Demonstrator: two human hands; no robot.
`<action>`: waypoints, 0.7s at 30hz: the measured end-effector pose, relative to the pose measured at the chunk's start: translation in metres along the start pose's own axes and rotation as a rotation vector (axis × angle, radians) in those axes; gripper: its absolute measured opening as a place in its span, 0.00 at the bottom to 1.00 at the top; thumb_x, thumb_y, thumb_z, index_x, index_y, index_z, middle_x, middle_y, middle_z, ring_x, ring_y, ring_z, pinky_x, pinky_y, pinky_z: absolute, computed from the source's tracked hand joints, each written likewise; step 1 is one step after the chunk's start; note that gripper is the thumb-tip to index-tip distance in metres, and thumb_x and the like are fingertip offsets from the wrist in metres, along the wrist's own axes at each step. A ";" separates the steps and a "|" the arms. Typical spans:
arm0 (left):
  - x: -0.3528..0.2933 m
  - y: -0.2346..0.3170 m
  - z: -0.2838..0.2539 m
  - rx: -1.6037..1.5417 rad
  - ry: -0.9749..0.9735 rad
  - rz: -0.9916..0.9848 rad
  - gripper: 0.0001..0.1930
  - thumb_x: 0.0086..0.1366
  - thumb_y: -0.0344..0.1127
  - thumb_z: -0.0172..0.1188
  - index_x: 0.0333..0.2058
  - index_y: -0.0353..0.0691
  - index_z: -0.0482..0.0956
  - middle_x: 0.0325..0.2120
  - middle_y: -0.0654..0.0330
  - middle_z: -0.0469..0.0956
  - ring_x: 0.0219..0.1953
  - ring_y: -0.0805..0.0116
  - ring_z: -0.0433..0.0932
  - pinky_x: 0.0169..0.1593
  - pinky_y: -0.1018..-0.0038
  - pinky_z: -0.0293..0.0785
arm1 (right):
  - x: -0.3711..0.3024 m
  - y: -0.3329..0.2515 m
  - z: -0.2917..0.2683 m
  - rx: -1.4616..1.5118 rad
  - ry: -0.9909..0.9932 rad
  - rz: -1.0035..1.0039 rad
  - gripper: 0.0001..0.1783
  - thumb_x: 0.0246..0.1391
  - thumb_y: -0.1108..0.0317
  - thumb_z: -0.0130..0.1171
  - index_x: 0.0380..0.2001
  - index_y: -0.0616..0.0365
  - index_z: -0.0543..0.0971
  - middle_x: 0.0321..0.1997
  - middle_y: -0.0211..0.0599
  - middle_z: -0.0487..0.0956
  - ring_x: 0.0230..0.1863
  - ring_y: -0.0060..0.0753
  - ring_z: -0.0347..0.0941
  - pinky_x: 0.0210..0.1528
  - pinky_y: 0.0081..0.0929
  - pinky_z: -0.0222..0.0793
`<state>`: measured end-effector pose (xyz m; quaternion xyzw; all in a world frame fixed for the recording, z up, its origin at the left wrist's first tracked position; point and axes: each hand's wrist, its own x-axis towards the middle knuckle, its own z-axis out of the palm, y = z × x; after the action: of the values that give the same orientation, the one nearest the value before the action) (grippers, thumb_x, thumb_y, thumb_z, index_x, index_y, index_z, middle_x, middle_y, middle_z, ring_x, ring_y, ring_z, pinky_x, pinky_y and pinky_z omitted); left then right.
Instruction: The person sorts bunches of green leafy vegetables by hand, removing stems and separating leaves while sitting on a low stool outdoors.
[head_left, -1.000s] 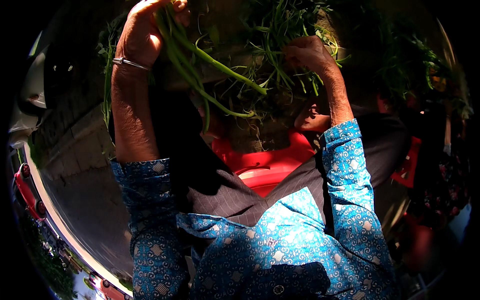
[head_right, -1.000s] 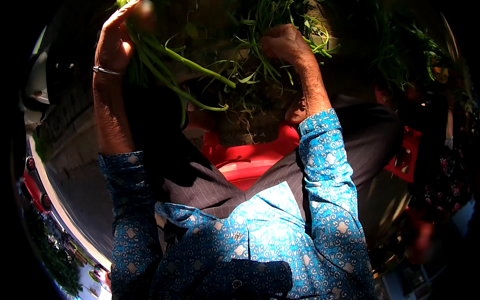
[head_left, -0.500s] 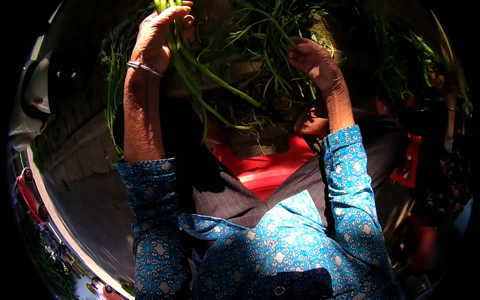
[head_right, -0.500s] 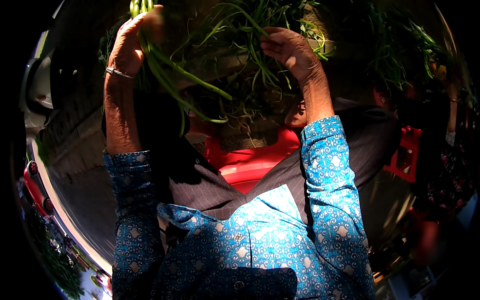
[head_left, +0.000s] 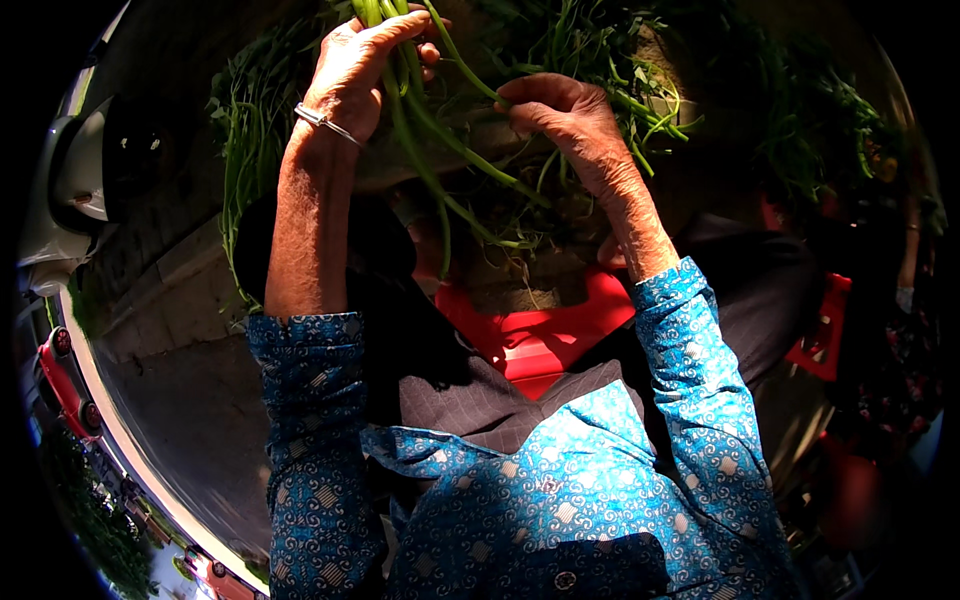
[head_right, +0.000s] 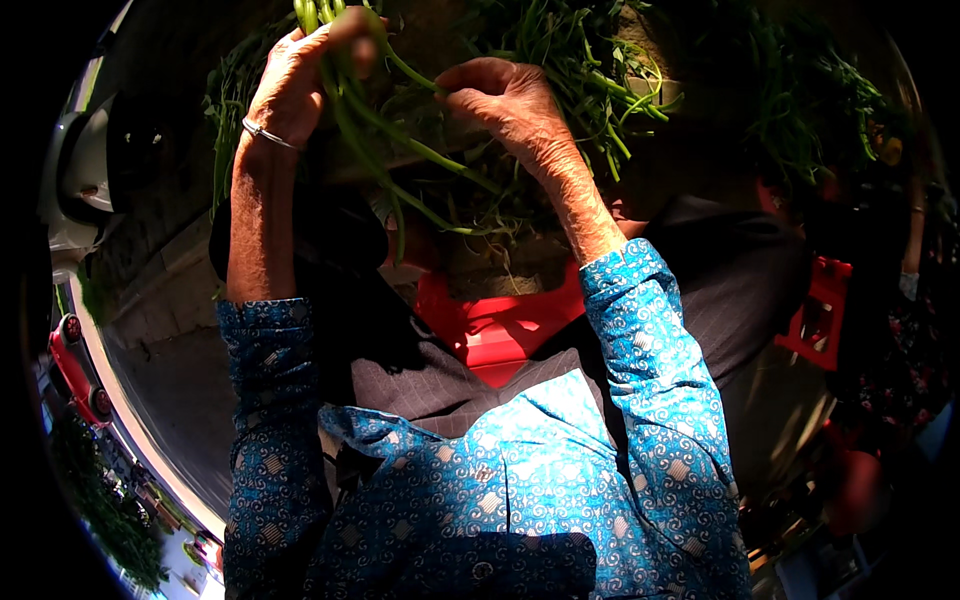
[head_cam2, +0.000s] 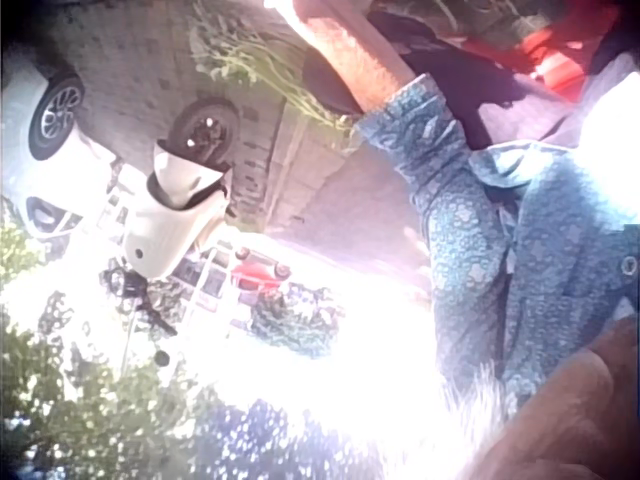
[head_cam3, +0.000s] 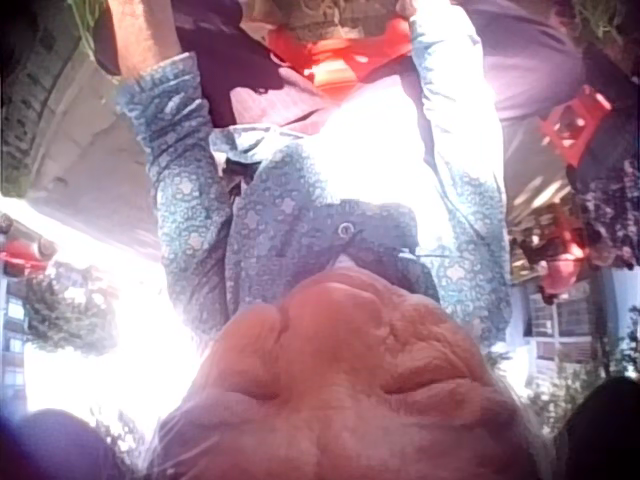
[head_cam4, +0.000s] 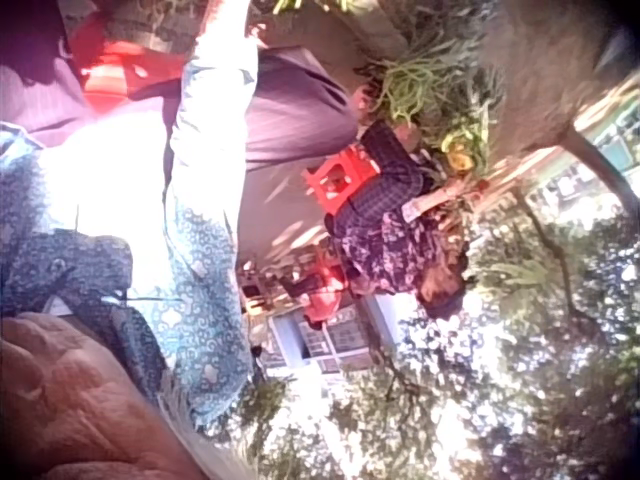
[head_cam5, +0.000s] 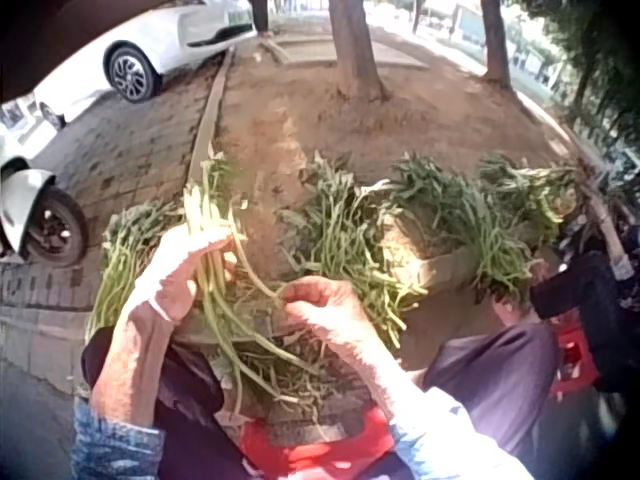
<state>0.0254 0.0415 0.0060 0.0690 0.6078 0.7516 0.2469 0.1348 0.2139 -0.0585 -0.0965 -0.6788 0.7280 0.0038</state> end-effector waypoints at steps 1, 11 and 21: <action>0.001 0.000 -0.003 -0.019 0.000 0.005 0.10 0.53 0.36 0.60 0.33 0.40 0.75 0.24 0.64 0.75 0.26 0.73 0.74 0.28 0.76 0.72 | 0.000 -0.001 0.001 -0.038 0.010 -0.022 0.12 0.44 0.70 0.58 0.35 0.61 0.79 0.29 0.32 0.79 0.30 0.19 0.73 0.36 0.17 0.69; -0.004 0.019 -0.021 0.051 -0.163 0.163 0.11 0.55 0.38 0.56 0.33 0.38 0.76 0.29 0.58 0.78 0.35 0.68 0.76 0.38 0.74 0.71 | 0.004 -0.011 0.016 0.113 -0.114 0.050 0.14 0.49 0.67 0.56 0.39 0.62 0.77 0.34 0.35 0.79 0.35 0.23 0.75 0.40 0.21 0.72; 0.004 0.034 -0.058 0.164 0.067 0.320 0.15 0.58 0.41 0.54 0.36 0.34 0.75 0.32 0.56 0.76 0.33 0.67 0.75 0.36 0.76 0.71 | 0.007 0.219 -0.007 -0.590 -0.311 0.445 0.15 0.46 0.65 0.53 0.34 0.64 0.77 0.27 0.37 0.78 0.25 0.26 0.74 0.30 0.25 0.71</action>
<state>-0.0115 -0.0119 0.0225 0.1596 0.6563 0.7310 0.0975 0.1559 0.2042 -0.2760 -0.1269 -0.8137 0.4907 -0.2847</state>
